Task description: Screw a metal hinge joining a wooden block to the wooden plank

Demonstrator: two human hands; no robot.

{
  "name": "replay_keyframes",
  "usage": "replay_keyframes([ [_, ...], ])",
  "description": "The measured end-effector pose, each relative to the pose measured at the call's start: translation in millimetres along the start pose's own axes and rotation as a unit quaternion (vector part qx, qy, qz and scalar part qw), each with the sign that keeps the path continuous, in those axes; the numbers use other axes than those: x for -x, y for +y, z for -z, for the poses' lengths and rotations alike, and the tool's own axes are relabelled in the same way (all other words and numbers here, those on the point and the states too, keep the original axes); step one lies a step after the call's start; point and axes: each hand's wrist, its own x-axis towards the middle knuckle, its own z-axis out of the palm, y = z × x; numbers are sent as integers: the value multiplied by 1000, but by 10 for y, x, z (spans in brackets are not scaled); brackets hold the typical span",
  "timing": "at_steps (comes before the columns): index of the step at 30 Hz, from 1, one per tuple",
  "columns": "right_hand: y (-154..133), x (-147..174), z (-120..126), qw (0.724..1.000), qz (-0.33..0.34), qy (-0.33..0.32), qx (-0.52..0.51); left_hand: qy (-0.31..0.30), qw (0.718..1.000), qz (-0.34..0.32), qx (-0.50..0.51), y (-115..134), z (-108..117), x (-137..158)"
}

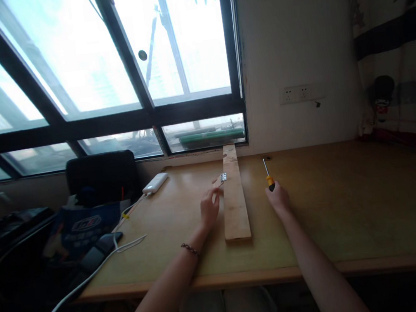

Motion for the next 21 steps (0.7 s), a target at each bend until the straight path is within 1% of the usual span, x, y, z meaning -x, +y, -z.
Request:
replay_keyframes([
  [3, 91, -40, -26, 995, 7, -15, 96, -15, 999, 28, 3, -90, -38, 13],
  [6, 133, -40, -24, 990, 3, -11, 140, -30, 999, 33, -6, -138, -62, 24],
  [9, 158, -38, -3, 988, -12, -10, 151, -44, 998, 36, -17, -164, -71, 29],
  [15, 157, -50, -13, 983, -47, -42, 170, -60, 997, 34, -25, -205, -94, 26],
  [21, 141, -53, -32, 981, -44, -45, 182, -66, 997, 31, -27, -226, -127, 24],
])
